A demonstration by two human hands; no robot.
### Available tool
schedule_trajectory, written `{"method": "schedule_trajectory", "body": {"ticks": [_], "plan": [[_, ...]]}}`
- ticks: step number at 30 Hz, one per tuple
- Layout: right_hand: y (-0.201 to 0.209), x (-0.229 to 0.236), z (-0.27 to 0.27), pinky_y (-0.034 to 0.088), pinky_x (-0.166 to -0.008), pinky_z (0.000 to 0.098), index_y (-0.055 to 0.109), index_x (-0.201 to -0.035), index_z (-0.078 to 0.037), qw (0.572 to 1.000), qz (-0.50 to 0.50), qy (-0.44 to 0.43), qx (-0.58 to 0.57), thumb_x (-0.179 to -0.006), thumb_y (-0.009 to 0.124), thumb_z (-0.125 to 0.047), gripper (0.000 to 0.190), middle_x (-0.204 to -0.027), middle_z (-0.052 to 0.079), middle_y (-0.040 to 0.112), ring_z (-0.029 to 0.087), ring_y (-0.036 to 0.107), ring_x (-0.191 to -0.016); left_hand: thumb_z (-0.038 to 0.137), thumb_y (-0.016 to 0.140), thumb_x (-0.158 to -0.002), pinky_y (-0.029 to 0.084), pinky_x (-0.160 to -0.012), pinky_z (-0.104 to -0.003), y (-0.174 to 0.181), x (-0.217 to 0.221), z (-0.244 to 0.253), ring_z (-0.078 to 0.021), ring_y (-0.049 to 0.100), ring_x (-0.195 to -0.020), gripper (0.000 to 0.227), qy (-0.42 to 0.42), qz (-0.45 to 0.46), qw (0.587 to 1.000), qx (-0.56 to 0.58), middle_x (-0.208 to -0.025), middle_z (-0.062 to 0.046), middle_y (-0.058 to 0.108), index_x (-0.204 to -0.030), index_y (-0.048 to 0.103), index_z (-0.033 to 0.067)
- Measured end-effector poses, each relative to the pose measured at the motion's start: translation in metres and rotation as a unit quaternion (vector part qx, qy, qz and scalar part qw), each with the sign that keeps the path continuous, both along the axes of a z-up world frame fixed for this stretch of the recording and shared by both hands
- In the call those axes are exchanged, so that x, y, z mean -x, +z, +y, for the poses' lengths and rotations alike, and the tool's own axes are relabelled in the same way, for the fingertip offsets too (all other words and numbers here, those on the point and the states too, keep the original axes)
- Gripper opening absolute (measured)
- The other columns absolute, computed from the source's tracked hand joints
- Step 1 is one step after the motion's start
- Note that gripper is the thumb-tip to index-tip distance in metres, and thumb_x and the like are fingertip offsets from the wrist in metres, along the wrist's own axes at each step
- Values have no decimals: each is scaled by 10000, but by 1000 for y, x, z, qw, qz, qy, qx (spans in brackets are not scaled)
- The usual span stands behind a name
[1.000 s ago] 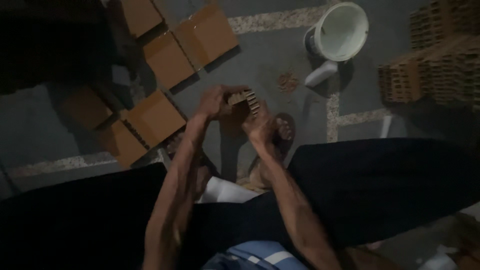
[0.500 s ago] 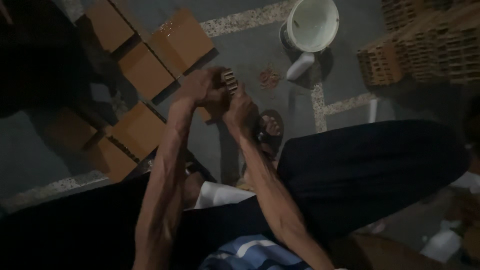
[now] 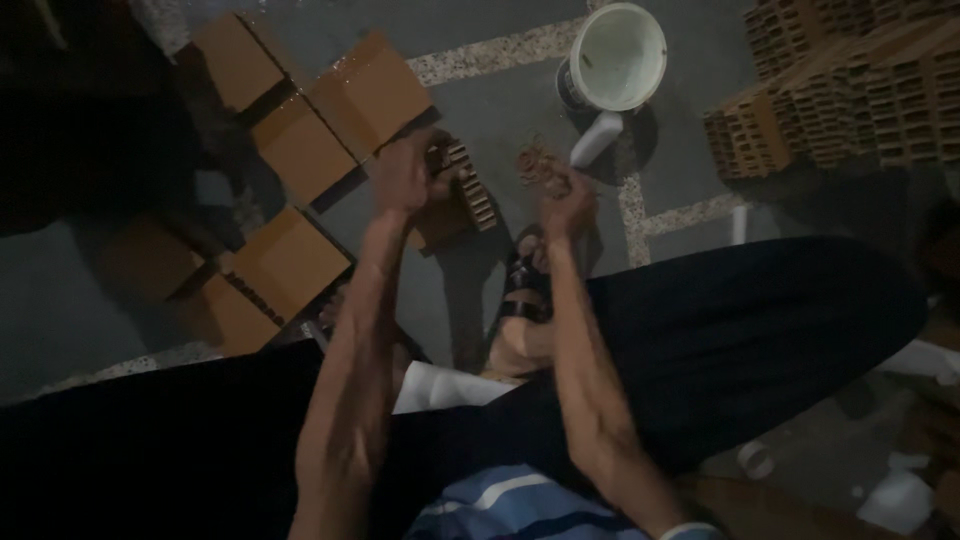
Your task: The person sits on the floor and assembles small cardboard boxes by hand. They fold the flaps, apply adhesive, and secure the boxes with rubber bands, repeating the process for multiple units.
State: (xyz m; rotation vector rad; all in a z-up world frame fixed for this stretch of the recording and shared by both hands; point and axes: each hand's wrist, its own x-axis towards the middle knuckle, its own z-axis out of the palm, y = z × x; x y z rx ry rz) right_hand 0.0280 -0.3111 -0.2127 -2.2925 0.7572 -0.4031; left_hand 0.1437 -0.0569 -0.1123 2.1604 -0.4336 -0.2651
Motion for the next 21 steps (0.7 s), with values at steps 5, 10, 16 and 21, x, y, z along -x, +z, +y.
{"method": "schedule_trajectory", "body": {"ticks": [5, 10, 16, 21], "plan": [[-25, 8, -12, 589, -864, 400, 731, -1064, -45, 990, -53, 107, -81, -843, 741, -83, 225, -1057, 159, 704, 306, 716, -972, 263, 859, -759, 464, -983, -478, 5, 2, -7, -340, 669, -1076, 410, 19, 60, 997, -41, -1086, -133, 732, -1122, 733, 121], [-39, 11, -11, 530, -911, 456, 758, -981, -14, 991, 25, 112, 63, -785, 791, -42, 201, -1088, 181, 733, 366, 686, -1008, 189, 806, -813, 268, -1172, -608, -1, 11, -22, -350, 579, -1234, 276, 31, 39, 987, -151, -1158, -114, 699, -1079, 748, 144], [-37, 3, -15, 551, -956, 428, 770, -969, -37, 996, 9, 87, 16, -824, 750, -58, 148, -1073, 156, 754, 333, 714, -1028, 162, 795, -768, 113, -1152, -723, -18, 19, -29, -341, 583, -1203, 332, 69, -50, 985, -152, -1087, -94, 704, -1094, 739, 136], [-46, 6, -16, 514, -853, 461, 763, -943, -4, 994, 94, 28, 41, -866, 752, -130, 147, -1013, 192, 729, 376, 680, -964, 179, 804, -761, 70, -1203, -702, -34, 26, -27, -308, 605, -1158, 355, 91, -53, 991, -82, -1051, -64, 700, -1103, 723, 130]]}}
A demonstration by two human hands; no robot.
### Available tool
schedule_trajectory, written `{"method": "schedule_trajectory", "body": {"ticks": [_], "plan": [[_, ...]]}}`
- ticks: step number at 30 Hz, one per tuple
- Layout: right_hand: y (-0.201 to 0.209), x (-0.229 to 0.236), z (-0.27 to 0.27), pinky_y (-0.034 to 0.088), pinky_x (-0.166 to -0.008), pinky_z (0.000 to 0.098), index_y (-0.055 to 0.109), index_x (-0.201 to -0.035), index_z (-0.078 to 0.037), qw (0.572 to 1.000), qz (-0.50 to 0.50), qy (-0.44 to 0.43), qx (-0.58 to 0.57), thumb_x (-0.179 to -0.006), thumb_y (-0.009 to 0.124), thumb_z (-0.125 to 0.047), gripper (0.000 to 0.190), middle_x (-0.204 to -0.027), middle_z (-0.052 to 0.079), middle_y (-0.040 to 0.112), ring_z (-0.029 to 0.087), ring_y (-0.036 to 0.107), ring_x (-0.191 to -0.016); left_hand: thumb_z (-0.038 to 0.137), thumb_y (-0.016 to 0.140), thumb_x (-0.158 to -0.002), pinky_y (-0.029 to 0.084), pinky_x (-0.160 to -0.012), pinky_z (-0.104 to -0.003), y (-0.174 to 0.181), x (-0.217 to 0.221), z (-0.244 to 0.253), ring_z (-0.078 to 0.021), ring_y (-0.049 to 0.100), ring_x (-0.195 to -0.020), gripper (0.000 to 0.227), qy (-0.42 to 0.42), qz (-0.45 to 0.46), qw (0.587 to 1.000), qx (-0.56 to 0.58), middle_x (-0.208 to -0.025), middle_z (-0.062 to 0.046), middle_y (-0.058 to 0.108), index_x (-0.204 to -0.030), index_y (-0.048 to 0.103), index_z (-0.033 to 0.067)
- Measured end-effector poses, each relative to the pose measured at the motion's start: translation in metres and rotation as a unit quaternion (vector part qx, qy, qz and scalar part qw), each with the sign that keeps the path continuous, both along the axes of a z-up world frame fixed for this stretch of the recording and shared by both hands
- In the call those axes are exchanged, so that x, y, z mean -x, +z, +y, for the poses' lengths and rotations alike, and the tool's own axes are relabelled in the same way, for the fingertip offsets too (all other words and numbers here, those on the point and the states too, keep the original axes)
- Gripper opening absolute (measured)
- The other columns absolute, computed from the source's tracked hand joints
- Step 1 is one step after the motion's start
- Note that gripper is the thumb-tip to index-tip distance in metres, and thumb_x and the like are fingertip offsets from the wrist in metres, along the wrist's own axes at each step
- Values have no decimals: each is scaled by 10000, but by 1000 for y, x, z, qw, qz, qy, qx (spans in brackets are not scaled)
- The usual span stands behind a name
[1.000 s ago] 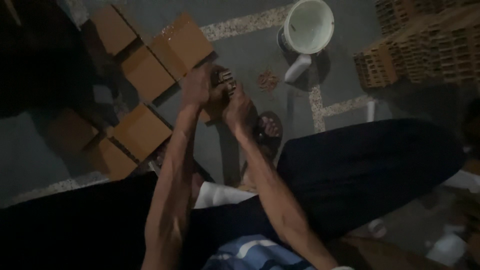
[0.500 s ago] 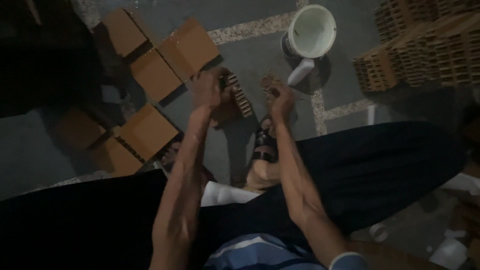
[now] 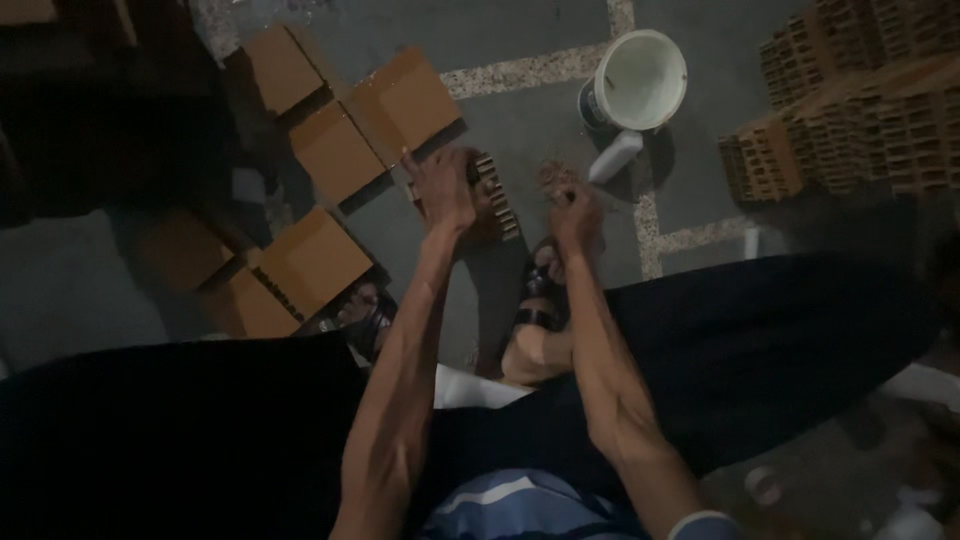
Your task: The person sits on the floor and assembles small cardboard boxes by hand. They fold the flaps, apply adhesive, and secure the boxes with rubber bands, repeating the process for multiple units.
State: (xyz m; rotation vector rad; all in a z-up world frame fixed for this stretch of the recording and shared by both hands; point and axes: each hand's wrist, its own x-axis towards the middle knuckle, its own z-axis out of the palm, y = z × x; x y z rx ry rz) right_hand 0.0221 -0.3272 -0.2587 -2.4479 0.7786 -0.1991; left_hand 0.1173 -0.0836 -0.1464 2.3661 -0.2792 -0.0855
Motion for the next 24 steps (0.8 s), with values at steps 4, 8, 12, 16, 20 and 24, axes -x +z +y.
{"method": "schedule_trajectory", "body": {"ticks": [4, 8, 12, 16, 20, 24], "plan": [[-13, 4, -10, 555, -821, 422, 762, -955, -26, 996, -79, -23, -42, -891, 704, -141, 144, -941, 159, 753, 334, 736, -877, 197, 818, -782, 68, -1212, -689, -10, 2, -1, -314, 608, -1140, 340, 14, -21, 999, 34, -1032, -77, 685, -1099, 722, 120], [4, -3, -7, 544, -759, 387, 801, -965, -32, 995, -87, -43, -10, -894, 761, -182, 170, -889, 147, 760, 293, 728, -823, 226, 834, -755, 90, -1197, -668, -11, 1, -2, -326, 599, -1151, 385, 6, 7, 1000, 14, -1066, -94, 690, -1103, 717, 111], [69, -23, 19, 529, -634, 300, 778, -971, -9, 913, -54, -127, -383, -967, 708, -186, 191, -828, 74, 717, 159, 649, -720, 213, 827, -762, 117, -1204, -645, -6, -3, -2, -322, 600, -1165, 377, 13, 22, 1000, -14, -1095, -95, 699, -1116, 729, 126], [123, -51, 48, 578, -646, 266, 748, -1049, -8, 867, -48, -14, -496, -973, 732, -180, 189, -858, 33, 724, 105, 673, -714, 219, 834, -746, 115, -1189, -647, -6, -1, -1, -335, 601, -1150, 398, 22, -13, 1000, 9, -1084, -110, 697, -1113, 728, 107], [127, -65, 81, 574, -637, 271, 771, -1071, 5, 945, 52, 52, -319, -966, 712, -197, 235, -860, 54, 767, 98, 691, -721, 224, 815, -761, 110, -1234, -631, -9, -2, -2, -299, 626, -1131, 361, 12, 60, 998, 23, -1036, -74, 710, -1098, 725, 134], [110, -59, 96, 587, -678, 284, 759, -1067, 27, 946, -14, 89, -310, -978, 695, -172, 227, -888, 72, 767, 111, 717, -761, 261, 796, -744, 100, -1148, -654, -23, -3, -2, -367, 601, -1133, 441, 11, -28, 999, 27, -1052, -136, 687, -1141, 685, 107]]}}
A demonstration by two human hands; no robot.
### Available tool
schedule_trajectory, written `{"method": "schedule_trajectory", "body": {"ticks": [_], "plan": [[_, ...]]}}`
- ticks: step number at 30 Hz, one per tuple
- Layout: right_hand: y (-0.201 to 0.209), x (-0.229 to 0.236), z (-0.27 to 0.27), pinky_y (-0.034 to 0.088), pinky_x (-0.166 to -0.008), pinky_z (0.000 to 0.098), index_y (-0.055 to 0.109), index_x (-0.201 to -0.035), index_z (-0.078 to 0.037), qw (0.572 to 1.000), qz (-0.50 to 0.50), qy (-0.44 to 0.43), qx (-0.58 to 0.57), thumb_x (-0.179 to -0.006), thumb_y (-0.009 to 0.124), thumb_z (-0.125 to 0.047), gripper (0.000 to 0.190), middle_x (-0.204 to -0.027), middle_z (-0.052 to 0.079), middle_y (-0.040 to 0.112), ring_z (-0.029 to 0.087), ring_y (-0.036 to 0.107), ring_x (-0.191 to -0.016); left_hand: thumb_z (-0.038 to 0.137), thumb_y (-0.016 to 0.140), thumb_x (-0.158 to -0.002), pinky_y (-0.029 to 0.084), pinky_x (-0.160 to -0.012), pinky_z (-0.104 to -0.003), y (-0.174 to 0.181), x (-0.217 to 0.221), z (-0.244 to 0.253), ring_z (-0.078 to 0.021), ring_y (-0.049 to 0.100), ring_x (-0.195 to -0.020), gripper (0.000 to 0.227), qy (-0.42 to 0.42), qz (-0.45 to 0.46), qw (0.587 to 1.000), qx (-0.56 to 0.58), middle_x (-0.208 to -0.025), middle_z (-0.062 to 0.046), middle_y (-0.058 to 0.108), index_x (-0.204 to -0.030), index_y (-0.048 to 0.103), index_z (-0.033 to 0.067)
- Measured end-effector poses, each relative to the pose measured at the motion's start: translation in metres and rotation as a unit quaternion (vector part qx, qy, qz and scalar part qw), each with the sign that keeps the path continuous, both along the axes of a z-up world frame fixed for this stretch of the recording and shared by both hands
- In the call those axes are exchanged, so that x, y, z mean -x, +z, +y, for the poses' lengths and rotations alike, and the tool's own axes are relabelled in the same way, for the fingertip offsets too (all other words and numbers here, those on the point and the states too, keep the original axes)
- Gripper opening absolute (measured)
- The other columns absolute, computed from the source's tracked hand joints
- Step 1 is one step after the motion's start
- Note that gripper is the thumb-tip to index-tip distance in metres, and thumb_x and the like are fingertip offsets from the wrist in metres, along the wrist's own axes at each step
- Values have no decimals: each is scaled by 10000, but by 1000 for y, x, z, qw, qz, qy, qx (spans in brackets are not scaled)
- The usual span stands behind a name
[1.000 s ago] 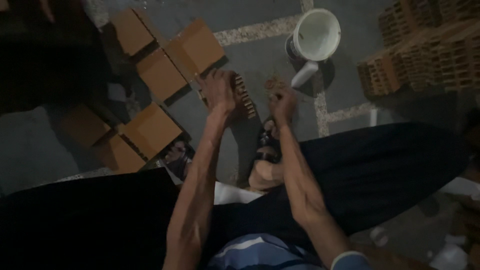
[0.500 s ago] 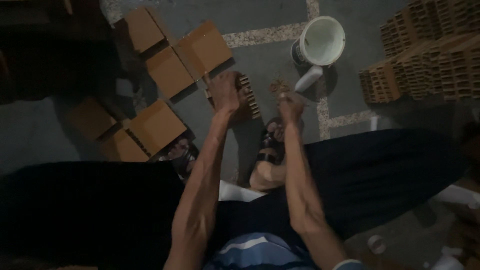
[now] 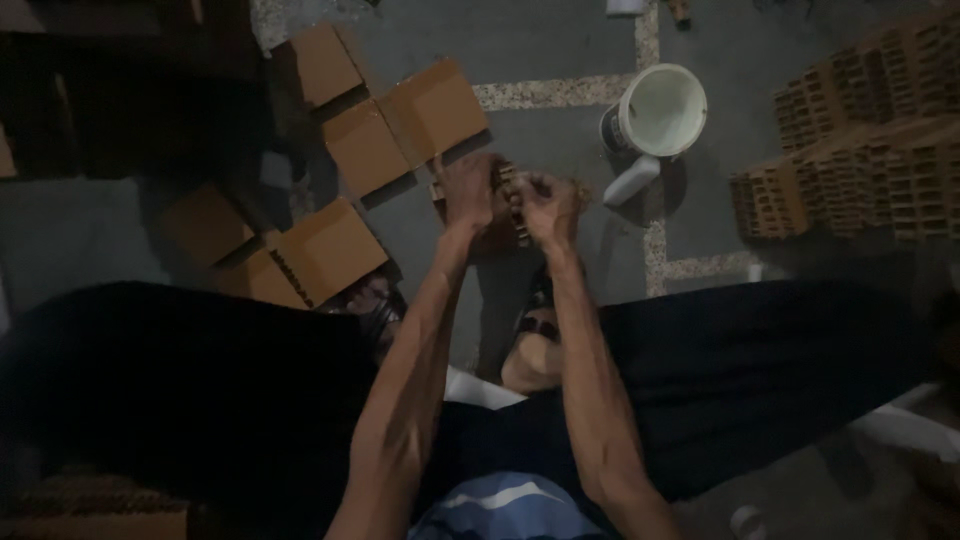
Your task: The person sits on the floor and assembles small cardboard boxes by hand. They fold the flaps, apply adhesive, and secure the boxes with rubber bands, repeating the process for multiple units.
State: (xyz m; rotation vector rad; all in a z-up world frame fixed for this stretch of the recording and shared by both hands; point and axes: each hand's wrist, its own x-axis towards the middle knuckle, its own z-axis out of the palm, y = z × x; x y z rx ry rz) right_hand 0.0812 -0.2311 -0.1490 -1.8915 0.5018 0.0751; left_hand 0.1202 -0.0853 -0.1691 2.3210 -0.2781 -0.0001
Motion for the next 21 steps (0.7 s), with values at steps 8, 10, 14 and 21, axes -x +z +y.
{"method": "schedule_trajectory", "body": {"ticks": [8, 10, 14, 21], "plan": [[-3, 4, 1, 575, -692, 288, 748, -1060, 39, 992, -65, 42, 98, -1013, 695, -154, 206, -885, 82, 767, 122, 713, -790, 320, 662, -933, 29, -1251, -648, -24, -6, 9, -314, 646, -1198, 342, -2, 137, 983, 119, -1191, -111, 719, -1212, 659, 123], [4, 5, 4, 586, -680, 281, 749, -1058, 26, 999, -27, 12, 28, -999, 671, -159, 209, -871, 70, 769, 114, 727, -765, 402, 803, -843, 32, -1126, -667, -26, -8, 9, -386, 561, -1202, 523, -18, 60, 994, 93, -1225, -189, 652, -1208, 639, 65], [26, 5, 5, 547, -649, 320, 752, -1039, 0, 994, 25, -45, -100, -977, 702, -131, 153, -862, 85, 743, 161, 680, -743, 275, 707, -880, 211, -1169, -612, -12, -8, 10, -329, 601, -1261, 198, -8, 49, 994, 96, -1287, -132, 684, -971, 743, 103], [71, 1, -10, 574, -881, 379, 711, -1055, -87, 847, -22, -20, -531, -932, 607, -25, 172, -948, 127, 697, 251, 691, -907, 132, 697, -825, 526, -990, -475, 56, 14, 42, -344, 668, -1153, 186, 98, -39, 967, 234, -1297, -175, 659, -940, 658, -8]]}}
